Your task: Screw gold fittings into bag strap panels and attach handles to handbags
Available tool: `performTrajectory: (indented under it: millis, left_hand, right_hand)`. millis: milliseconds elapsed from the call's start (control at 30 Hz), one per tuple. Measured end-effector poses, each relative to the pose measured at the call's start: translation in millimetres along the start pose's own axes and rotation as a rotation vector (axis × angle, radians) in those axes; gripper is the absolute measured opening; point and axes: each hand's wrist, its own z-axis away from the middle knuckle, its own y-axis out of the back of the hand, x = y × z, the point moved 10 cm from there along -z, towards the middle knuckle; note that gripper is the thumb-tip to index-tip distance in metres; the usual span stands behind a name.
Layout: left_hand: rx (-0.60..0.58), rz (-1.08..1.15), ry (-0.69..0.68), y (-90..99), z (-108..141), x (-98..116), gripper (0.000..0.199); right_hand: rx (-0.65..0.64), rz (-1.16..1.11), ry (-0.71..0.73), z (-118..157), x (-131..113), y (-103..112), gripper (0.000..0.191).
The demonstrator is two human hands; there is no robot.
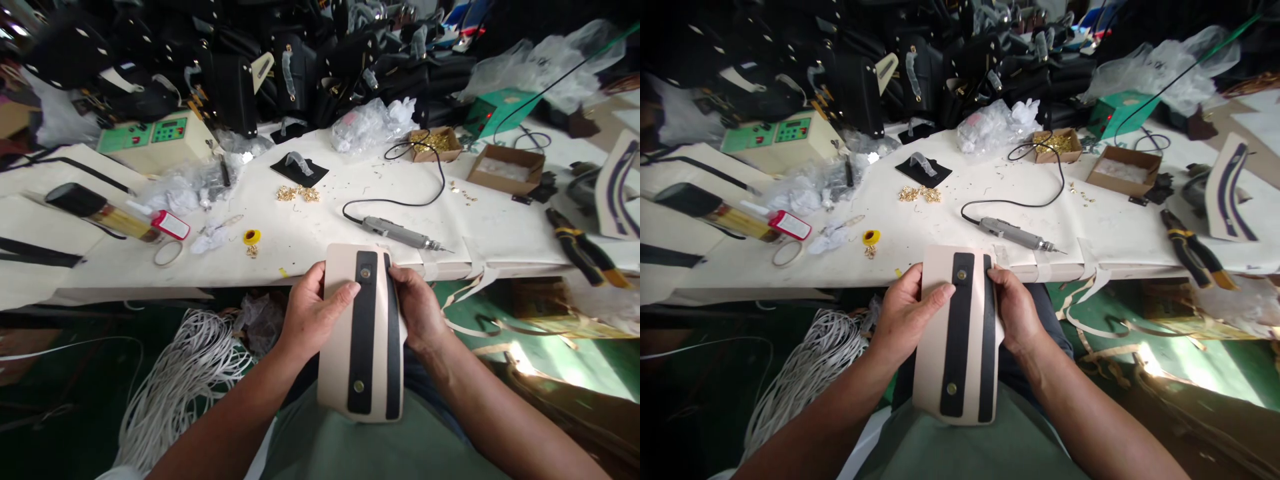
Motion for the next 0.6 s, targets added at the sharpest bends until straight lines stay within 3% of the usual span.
performTrajectory:
  millis: [167, 367, 600]
  left_hand:
    - [0.035, -0.035, 0.021, -2.6, 3.5, 1.9, 0.041]
    - [0.041, -0.063, 0.013, -14.2, 6.2, 5.6, 0.045]
    - [0.012, -0.098, -0.006, -37.3, 9.6, 12.4, 0.05]
  right_hand:
    - [0.021, -0.11, -0.058, -1.5, 11.8, 8.6, 0.032]
    - [0.123, -0.186, 0.069, 2.8, 10.8, 34.6, 0.028]
    - [0.034, -0.186, 0.171, 21.7, -2.2, 44.3, 0.03]
